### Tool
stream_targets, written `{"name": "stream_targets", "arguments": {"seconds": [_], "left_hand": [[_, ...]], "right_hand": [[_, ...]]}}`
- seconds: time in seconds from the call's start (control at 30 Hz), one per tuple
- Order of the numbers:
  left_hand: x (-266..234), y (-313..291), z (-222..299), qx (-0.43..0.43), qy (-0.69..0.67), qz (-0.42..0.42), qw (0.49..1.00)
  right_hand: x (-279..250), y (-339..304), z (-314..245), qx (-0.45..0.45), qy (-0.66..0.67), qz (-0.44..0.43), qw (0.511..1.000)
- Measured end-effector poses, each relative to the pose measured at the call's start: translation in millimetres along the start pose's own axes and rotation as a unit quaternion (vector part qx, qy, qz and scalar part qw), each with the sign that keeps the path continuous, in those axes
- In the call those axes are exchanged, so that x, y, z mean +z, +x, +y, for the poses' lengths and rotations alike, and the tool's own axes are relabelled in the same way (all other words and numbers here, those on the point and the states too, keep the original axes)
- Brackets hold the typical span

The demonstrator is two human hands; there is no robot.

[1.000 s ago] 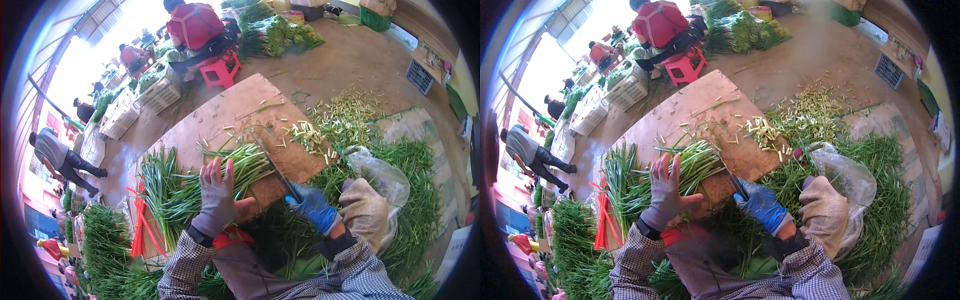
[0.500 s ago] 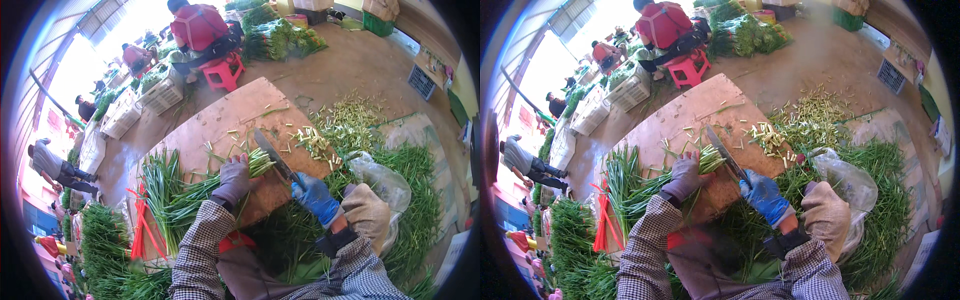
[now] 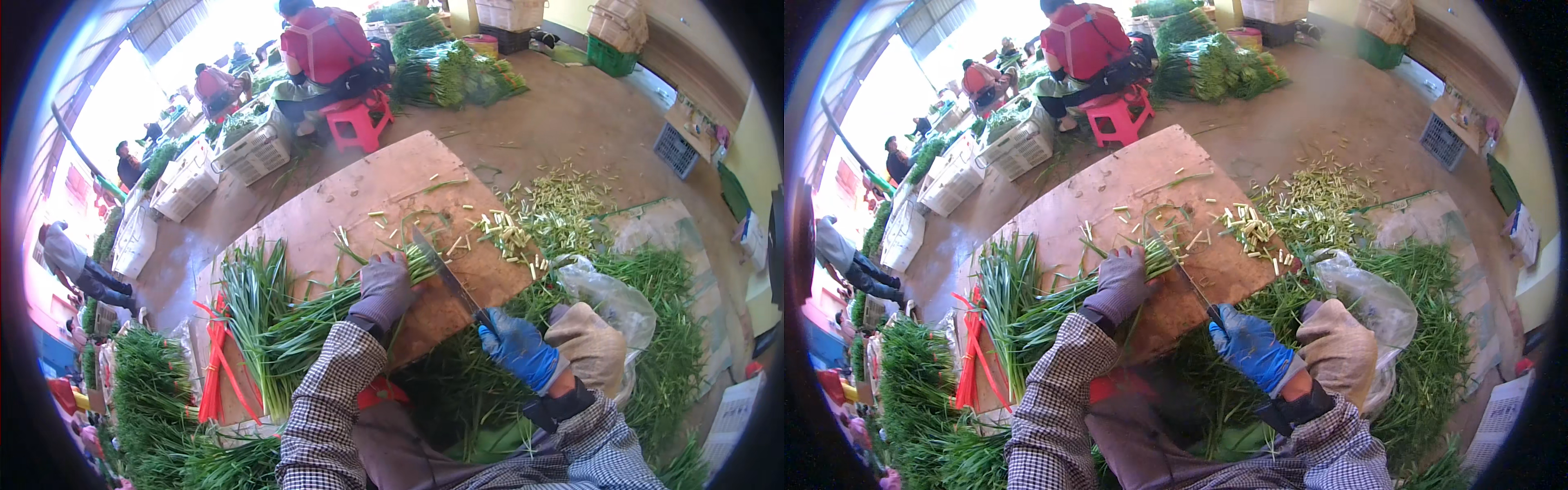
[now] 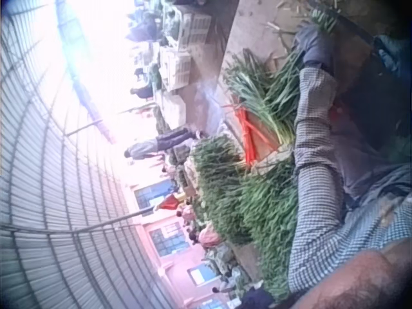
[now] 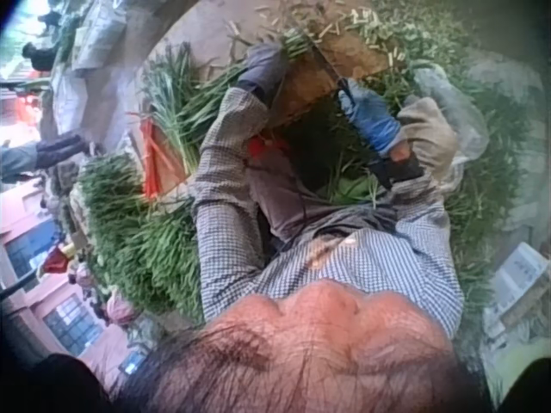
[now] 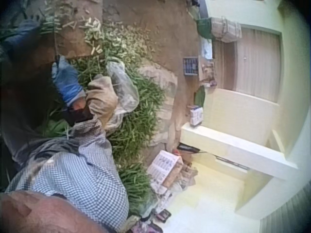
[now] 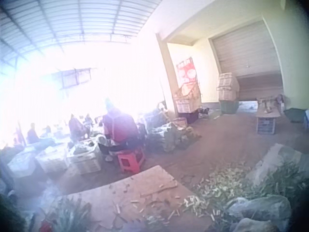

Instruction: The person gathers a bunch of chives, trims the ends with a knife on a wooden board, and secures the bundle with a red plastic tie.

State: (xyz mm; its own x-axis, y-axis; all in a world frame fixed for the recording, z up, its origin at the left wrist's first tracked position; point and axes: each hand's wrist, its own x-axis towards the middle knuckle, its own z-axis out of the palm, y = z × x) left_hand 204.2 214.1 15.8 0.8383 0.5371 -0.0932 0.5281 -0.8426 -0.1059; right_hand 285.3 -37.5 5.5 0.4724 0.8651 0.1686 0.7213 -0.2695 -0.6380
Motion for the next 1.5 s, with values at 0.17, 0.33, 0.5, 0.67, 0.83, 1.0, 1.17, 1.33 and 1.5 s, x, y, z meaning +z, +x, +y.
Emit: {"name": "stream_targets", "arguments": {"seconds": [0.17,0.33,0.5,0.67,0.83,1.0,1.17,1.33,1.5], "left_hand": [[2,0,-4,0.003,-0.012,0.005,1.000],[1,1,-8,0.006,-0.017,0.013,1.000],[2,-1,-10,0.006,-0.020,0.012,1.000],[0,1,-6,0.012,-0.026,0.014,0.999],[6,2,-6,0.028,0.016,0.010,0.999],[23,7,2,0.049,0.021,0.047,0.997],[24,2,3,0.048,0.006,0.082,0.995],[25,-6,-9,0.069,-0.016,0.099,0.993],[22,-10,1,0.098,-0.011,0.080,0.992]], "right_hand": [[-6,5,9,0.035,0.113,-0.022,0.993],[1,6,9,0.024,0.109,0.027,0.993],[7,5,6,0.037,0.130,-0.003,0.991],[4,9,11,0.027,0.099,-0.031,0.994],[8,28,6,0.039,0.149,-0.074,0.985],[38,92,14,-0.013,0.086,-0.079,0.993],[26,81,24,-0.039,0.050,-0.037,0.997],[-20,55,64,0.035,0.056,-0.007,0.998],[-73,52,110,0.165,0.029,0.047,0.985]]}}
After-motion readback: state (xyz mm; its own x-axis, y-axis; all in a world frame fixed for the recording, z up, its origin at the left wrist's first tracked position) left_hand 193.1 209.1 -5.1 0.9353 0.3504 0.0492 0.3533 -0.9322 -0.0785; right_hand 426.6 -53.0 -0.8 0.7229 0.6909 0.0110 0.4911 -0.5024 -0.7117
